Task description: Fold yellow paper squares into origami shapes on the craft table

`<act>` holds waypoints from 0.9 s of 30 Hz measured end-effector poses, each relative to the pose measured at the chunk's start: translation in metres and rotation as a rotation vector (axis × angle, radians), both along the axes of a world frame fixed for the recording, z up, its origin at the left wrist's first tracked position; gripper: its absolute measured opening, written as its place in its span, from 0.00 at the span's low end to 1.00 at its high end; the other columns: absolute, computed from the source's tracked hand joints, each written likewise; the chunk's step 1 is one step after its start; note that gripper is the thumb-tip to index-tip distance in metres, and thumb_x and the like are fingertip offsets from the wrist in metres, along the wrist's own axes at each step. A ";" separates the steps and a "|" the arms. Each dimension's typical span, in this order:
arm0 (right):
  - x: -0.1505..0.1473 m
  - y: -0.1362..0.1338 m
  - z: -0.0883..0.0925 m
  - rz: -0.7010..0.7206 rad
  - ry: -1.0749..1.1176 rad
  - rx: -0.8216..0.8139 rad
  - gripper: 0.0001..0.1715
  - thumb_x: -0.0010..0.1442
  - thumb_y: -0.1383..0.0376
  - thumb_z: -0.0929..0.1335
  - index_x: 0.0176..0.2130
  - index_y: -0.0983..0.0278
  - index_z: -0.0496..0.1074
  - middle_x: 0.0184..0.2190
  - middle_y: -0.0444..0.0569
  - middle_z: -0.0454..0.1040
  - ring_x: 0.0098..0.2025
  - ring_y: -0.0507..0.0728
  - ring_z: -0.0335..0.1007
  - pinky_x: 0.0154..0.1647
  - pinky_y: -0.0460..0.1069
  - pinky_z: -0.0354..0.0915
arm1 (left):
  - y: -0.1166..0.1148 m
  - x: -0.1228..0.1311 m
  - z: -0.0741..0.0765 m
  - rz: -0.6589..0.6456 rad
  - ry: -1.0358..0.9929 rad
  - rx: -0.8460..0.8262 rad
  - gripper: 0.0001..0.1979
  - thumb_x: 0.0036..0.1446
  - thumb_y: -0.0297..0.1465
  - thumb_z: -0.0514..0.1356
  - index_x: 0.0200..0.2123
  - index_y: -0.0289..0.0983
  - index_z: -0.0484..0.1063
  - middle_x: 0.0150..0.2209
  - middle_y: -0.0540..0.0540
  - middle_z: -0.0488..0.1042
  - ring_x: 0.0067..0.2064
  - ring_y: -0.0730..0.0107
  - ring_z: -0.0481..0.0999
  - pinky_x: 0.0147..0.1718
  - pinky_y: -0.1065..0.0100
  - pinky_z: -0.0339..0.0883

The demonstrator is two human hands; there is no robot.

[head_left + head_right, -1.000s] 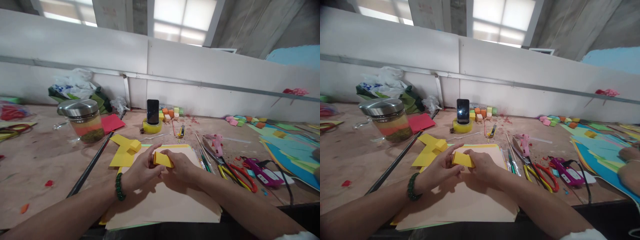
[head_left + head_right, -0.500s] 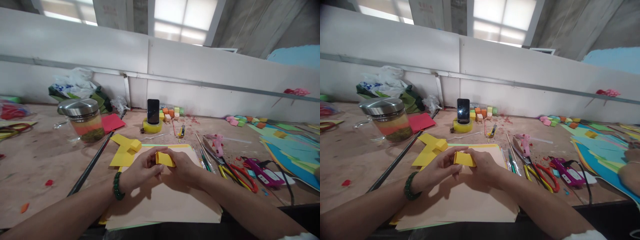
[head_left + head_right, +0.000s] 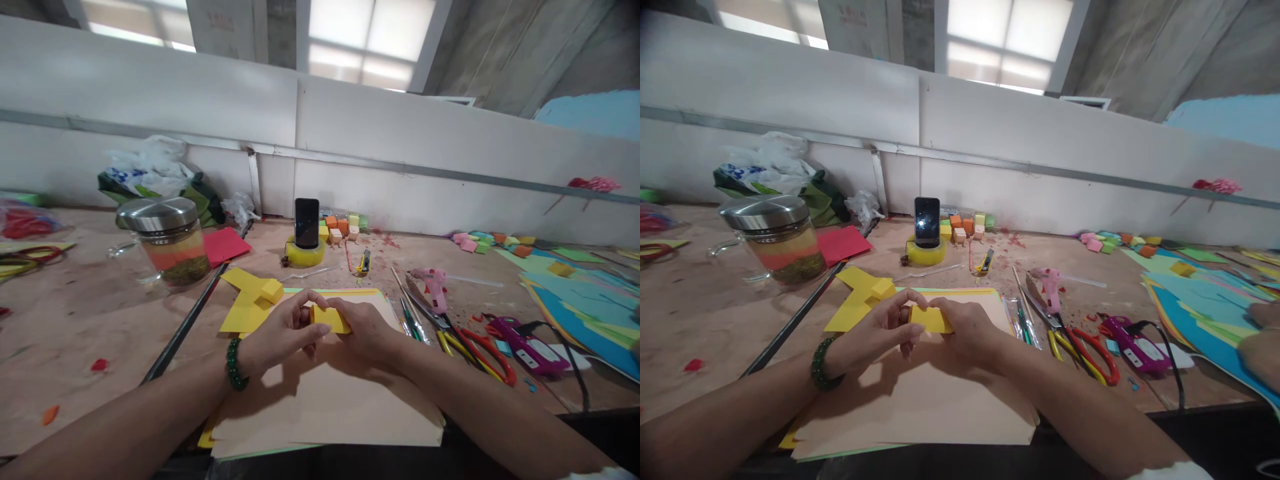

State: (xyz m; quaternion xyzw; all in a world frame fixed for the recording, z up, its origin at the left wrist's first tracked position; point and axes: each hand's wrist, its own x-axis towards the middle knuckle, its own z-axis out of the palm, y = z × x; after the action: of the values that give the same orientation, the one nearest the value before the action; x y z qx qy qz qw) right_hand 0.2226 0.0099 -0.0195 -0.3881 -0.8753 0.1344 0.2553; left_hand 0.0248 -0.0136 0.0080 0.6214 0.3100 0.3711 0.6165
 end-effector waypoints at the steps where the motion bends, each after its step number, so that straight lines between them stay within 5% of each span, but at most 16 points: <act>1: 0.000 0.000 -0.002 -0.004 -0.010 0.033 0.25 0.55 0.70 0.66 0.54 0.62 0.67 0.41 0.52 0.79 0.40 0.60 0.76 0.39 0.51 0.65 | -0.001 0.001 -0.001 0.020 0.028 0.021 0.19 0.52 0.40 0.64 0.41 0.38 0.62 0.20 0.58 0.66 0.19 0.78 0.68 0.20 0.74 0.68; 11: 0.000 -0.002 0.001 0.006 -0.077 0.179 0.30 0.51 0.68 0.67 0.55 0.66 0.64 0.45 0.59 0.76 0.41 0.62 0.72 0.41 0.54 0.65 | -0.006 0.003 -0.004 0.219 0.278 0.232 0.33 0.53 0.27 0.54 0.63 0.33 0.51 0.20 0.60 0.59 0.20 0.77 0.61 0.19 0.76 0.56; 17: 0.001 -0.005 0.024 0.368 0.166 -0.252 0.22 0.60 0.61 0.66 0.52 0.66 0.67 0.46 0.54 0.75 0.44 0.58 0.71 0.46 0.52 0.65 | -0.010 0.002 -0.011 0.193 0.356 0.411 0.38 0.53 0.27 0.56 0.66 0.36 0.46 0.23 0.59 0.61 0.23 0.77 0.60 0.23 0.74 0.56; 19: 0.002 -0.003 0.025 0.359 0.259 -0.358 0.16 0.63 0.58 0.64 0.45 0.66 0.70 0.39 0.51 0.75 0.39 0.55 0.70 0.41 0.49 0.65 | -0.013 0.003 -0.010 0.184 0.344 0.462 0.38 0.53 0.26 0.55 0.66 0.36 0.45 0.22 0.59 0.60 0.23 0.77 0.60 0.23 0.74 0.56; 23: 0.002 0.000 0.020 0.273 0.398 -0.402 0.22 0.61 0.49 0.65 0.32 0.66 0.70 0.27 0.45 0.70 0.29 0.51 0.63 0.30 0.46 0.60 | -0.015 0.005 -0.004 0.189 0.229 0.460 0.35 0.53 0.27 0.55 0.64 0.34 0.47 0.22 0.60 0.58 0.23 0.77 0.60 0.24 0.74 0.58; 27: 0.001 0.001 0.016 0.209 0.531 -0.491 0.27 0.57 0.43 0.67 0.31 0.66 0.69 0.25 0.43 0.66 0.26 0.49 0.58 0.25 0.44 0.56 | -0.012 0.005 0.000 0.187 0.134 0.302 0.14 0.52 0.32 0.59 0.43 0.36 0.63 0.25 0.56 0.65 0.25 0.76 0.68 0.26 0.72 0.66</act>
State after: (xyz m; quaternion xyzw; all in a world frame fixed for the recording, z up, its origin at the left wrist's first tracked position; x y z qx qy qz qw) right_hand 0.2233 0.0113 -0.0038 -0.2978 -0.7553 0.4616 0.3574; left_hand 0.0294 -0.0257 0.0084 0.6986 0.3474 0.4271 0.4570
